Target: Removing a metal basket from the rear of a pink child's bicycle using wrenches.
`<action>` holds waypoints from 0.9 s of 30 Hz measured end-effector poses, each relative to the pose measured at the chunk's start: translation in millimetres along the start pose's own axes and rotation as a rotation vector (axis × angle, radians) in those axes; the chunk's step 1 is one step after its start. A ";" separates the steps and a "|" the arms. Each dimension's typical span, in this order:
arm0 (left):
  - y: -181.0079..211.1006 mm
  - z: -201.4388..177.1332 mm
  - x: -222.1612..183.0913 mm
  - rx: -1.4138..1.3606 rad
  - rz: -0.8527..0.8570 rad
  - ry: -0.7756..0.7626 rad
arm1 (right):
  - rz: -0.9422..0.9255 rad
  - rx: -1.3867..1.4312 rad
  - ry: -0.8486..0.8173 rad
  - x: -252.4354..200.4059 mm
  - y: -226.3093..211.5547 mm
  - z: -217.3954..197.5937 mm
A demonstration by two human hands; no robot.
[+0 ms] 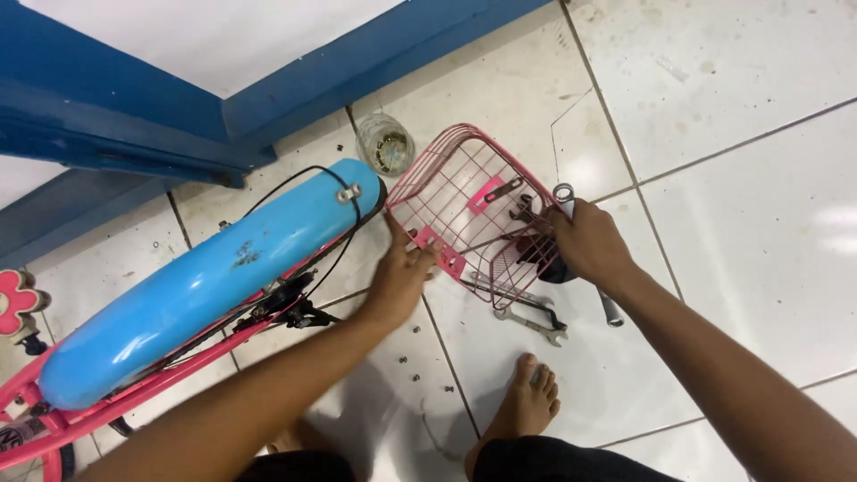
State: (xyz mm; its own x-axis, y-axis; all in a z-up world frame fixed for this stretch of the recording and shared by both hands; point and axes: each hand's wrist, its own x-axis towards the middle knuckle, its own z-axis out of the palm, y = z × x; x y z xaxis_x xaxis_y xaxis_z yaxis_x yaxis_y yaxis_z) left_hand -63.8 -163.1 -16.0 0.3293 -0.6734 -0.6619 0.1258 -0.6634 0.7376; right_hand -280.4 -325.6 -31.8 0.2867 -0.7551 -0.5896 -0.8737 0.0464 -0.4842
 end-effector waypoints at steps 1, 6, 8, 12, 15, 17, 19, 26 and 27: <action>-1.9 9.5 -3.5 0.002 -0.001 0.004 | -0.002 0.002 -0.002 -0.7 1.0 -3.8; 27.8 36.1 -25.2 0.011 0.064 -0.141 | 0.129 0.104 -0.018 9.1 17.4 -13.1; 32.6 35.1 -11.7 -0.005 0.086 -0.121 | 0.126 0.150 0.015 13.2 21.4 -5.4; 18.6 26.0 28.0 -0.065 0.200 -0.056 | 0.067 0.256 0.064 27.3 18.6 3.3; 8.4 20.6 46.9 -0.139 0.174 0.001 | 0.119 0.297 0.063 20.4 -8.9 1.1; 9.7 17.2 47.3 -0.150 0.193 -0.011 | 0.138 0.351 0.051 5.5 -33.1 -4.9; 5.8 14.2 44.4 -0.172 0.206 -0.017 | 0.155 0.393 0.031 -8.7 -46.3 -4.8; -21.7 -2.5 25.4 -0.157 0.198 -0.129 | 0.093 0.397 0.114 -85.4 -77.4 10.3; -28.9 -5.0 26.6 -0.167 0.241 -0.166 | 0.067 0.409 0.138 -91.7 -77.6 15.3</action>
State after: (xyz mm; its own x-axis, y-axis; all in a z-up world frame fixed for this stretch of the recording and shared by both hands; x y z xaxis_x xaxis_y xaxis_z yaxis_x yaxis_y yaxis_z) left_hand -54.0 -160.3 -54.3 0.2125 -0.8574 -0.4687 0.2196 -0.4255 0.8779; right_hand -232.9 -250.0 50.0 0.1554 -0.8206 -0.5499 -0.6533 0.3322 -0.6803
